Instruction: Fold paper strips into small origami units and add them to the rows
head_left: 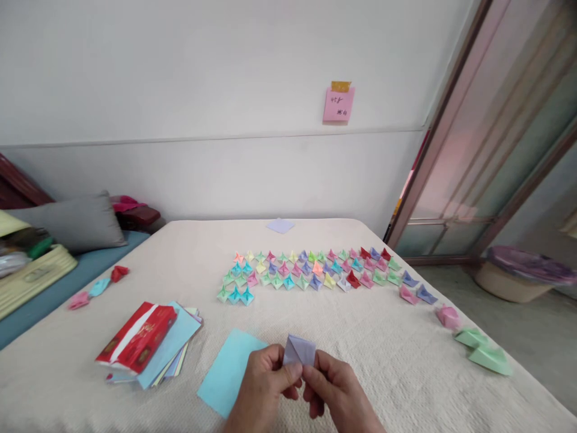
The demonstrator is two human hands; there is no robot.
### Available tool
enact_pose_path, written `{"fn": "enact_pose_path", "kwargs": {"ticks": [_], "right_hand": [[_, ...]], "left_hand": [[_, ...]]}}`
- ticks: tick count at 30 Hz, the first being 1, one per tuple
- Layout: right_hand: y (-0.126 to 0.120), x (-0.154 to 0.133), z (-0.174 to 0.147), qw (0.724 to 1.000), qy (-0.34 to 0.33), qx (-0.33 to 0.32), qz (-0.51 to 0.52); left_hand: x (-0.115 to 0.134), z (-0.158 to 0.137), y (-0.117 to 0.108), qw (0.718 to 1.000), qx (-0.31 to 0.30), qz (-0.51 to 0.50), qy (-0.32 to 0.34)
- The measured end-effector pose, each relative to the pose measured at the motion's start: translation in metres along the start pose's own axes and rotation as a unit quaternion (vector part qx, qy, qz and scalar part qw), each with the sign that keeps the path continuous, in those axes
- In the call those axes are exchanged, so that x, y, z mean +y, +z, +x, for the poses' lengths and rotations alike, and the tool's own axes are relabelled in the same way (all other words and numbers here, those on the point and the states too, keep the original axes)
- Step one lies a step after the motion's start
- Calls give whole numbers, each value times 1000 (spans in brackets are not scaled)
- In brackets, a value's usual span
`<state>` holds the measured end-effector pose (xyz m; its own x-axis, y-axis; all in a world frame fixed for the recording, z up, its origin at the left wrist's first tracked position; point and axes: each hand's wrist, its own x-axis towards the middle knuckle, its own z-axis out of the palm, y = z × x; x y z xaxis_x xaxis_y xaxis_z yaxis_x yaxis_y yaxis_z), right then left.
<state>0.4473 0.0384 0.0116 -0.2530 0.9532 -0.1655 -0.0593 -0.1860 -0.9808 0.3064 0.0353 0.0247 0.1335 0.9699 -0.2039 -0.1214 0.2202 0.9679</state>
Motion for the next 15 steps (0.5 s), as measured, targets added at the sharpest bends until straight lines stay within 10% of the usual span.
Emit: {"fn": "enact_pose_path", "kwargs": {"ticks": [15], "right_hand": [[-3,3,-2,998,-66,-6,-3]], "left_hand": [[0,3,-1,999,29,-6,15]]}}
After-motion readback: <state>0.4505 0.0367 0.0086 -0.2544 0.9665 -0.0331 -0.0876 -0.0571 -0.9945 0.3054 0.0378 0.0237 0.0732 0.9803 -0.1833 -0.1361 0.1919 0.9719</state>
